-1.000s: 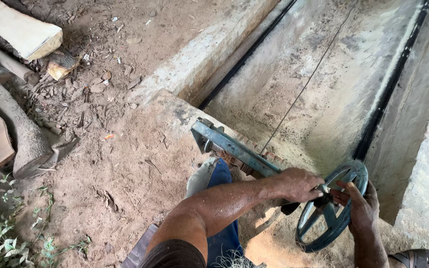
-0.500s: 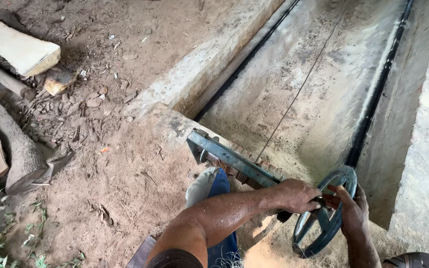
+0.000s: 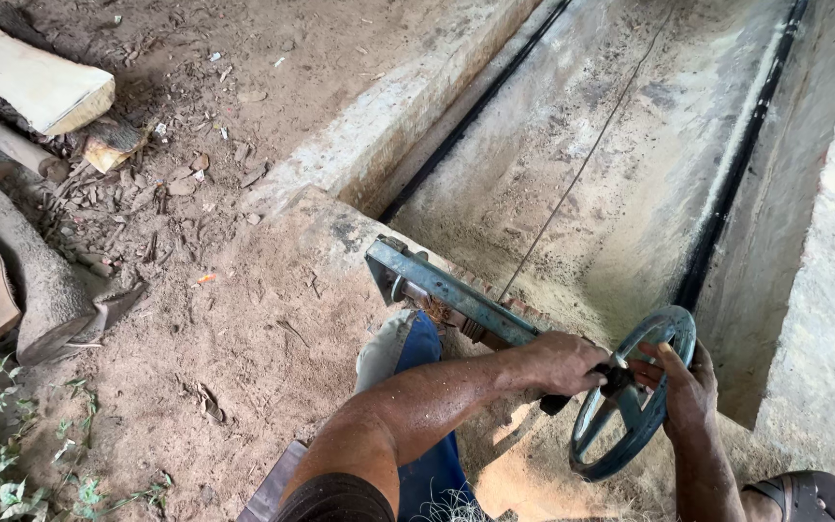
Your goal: The person operates a manual band saw by turning a handwheel to advance a log through the blade. The operator uses both hands to rotate the wheel, feeding the log along a track while sawdust accumulates in the channel.
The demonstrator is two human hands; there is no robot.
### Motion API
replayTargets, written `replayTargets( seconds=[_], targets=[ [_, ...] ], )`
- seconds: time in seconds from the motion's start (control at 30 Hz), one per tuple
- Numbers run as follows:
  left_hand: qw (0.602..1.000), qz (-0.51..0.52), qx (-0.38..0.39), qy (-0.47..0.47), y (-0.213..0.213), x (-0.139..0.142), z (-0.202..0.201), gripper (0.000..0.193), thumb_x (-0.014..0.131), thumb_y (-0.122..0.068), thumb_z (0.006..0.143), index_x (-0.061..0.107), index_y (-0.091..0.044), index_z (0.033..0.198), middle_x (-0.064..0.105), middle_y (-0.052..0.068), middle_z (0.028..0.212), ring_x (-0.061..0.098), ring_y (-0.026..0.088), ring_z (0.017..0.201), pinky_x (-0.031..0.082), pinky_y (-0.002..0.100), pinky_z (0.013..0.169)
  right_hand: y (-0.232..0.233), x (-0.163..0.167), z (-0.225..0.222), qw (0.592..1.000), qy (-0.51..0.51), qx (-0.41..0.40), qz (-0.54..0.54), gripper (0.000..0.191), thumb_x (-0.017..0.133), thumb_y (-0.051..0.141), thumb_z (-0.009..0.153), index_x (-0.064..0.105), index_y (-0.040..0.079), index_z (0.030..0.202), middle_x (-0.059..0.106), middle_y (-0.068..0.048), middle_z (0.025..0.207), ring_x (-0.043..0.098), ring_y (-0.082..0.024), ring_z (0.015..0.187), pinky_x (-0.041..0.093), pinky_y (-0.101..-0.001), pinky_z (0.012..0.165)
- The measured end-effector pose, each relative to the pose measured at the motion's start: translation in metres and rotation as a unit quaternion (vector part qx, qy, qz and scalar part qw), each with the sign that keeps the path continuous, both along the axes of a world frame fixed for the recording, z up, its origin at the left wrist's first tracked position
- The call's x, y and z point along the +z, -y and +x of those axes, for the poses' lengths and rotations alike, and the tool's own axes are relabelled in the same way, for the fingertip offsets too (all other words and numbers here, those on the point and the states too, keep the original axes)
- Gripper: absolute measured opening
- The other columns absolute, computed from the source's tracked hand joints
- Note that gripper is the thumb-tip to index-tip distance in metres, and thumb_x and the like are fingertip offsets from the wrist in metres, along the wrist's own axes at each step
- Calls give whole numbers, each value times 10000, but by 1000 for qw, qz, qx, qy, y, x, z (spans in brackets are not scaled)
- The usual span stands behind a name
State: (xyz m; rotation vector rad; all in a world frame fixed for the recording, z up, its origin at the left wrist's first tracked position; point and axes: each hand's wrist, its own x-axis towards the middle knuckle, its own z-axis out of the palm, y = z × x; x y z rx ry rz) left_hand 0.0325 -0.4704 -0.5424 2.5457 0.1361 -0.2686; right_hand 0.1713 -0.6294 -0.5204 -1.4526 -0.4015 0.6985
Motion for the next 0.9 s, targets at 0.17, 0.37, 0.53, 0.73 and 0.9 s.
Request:
replayTargets(
  seconds=[0.17, 0.37, 0.53, 0.73, 0.9],
  targets=[
    [1000, 19, 0, -10, -3, 0, -2, 457, 504, -503, 1046, 602, -175, 1350, 696, 39, 867, 661, 175, 672, 602, 385, 640, 4, -5, 1, 1000, 3, 6, 13, 592, 621, 231, 1040, 380, -18, 1520, 680, -250, 1198, 731, -330, 972, 612, -426, 762],
    [1000, 3, -8, 26, 4, -6, 3, 485, 540, -452, 984, 561, -179, 1385, 712, 97, 890, 707, 246, 773, 582, 455, 694, 11, -12, 4, 999, 4, 26, 39, 563, 621, 225, 1056, 410, -15, 1519, 677, -239, 1197, 732, -318, 944, 609, -415, 757],
    [999, 2, -43, 7, 7, -1, 4, 471, 525, -478, 1028, 569, -124, 1334, 716, 108, 920, 725, 265, 825, 603, 461, 751, 14, -19, 6, 998, -13, 38, 48, 547, 616, 212, 1058, 406, 2, 1518, 680, -220, 1213, 738, -293, 930, 610, -398, 761],
    [999, -2, -35, 33, 20, 6, -9, 433, 523, -480, 1021, 614, -129, 1257, 695, 83, 908, 704, 243, 777, 584, 461, 710, 21, -24, 9, 996, -33, 27, 75, 560, 627, 181, 1047, 399, -11, 1522, 687, -223, 1207, 735, -281, 916, 616, -383, 757],
    [999, 9, -38, -8, 24, 12, -13, 410, 521, -469, 1047, 623, -141, 1271, 641, 54, 804, 631, 198, 681, 578, 425, 650, 24, -20, 5, 998, -31, 21, 56, 649, 614, 198, 1037, 320, 31, 1591, 678, -233, 1215, 731, -270, 928, 597, -382, 755]
  ],
)
